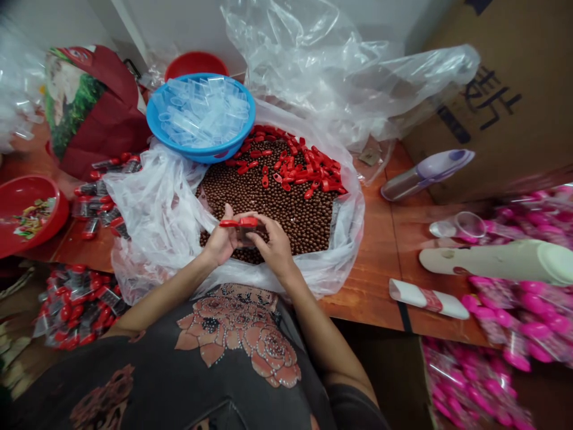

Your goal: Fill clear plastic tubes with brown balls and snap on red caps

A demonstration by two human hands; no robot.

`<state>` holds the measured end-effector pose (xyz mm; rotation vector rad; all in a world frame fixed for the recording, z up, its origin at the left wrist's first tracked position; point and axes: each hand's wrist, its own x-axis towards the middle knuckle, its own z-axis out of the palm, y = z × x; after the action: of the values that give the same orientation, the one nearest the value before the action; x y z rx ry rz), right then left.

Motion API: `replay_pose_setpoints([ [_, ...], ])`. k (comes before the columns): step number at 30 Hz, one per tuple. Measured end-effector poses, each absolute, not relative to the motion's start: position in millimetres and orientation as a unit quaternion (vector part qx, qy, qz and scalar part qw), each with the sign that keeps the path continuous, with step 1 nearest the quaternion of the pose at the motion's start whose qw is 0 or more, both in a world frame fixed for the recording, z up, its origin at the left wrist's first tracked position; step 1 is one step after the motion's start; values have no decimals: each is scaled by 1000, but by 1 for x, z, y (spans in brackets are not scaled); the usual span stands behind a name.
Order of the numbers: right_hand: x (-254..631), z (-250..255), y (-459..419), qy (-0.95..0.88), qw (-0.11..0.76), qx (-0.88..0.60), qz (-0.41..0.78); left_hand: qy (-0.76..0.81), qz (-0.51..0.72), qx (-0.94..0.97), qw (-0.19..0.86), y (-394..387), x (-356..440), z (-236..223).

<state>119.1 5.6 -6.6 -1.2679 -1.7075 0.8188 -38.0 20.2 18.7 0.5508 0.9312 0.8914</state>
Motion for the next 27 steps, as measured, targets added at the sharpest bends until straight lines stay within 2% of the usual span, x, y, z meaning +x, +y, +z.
replay_pose_setpoints([
  [11,115,-17,0,-657,425,-529,327,466,454,201,732,13,-21,5],
  [20,134,-18,12,-493,491,-553,459,431,420,276,750,23,-35,-2],
  [23,133,-14,16,-507,505,-534,450,425,401,290,758,22,-33,-4],
  [27,127,-10,16,-589,466,-534,389,426,383,298,764,20,-30,-8],
])
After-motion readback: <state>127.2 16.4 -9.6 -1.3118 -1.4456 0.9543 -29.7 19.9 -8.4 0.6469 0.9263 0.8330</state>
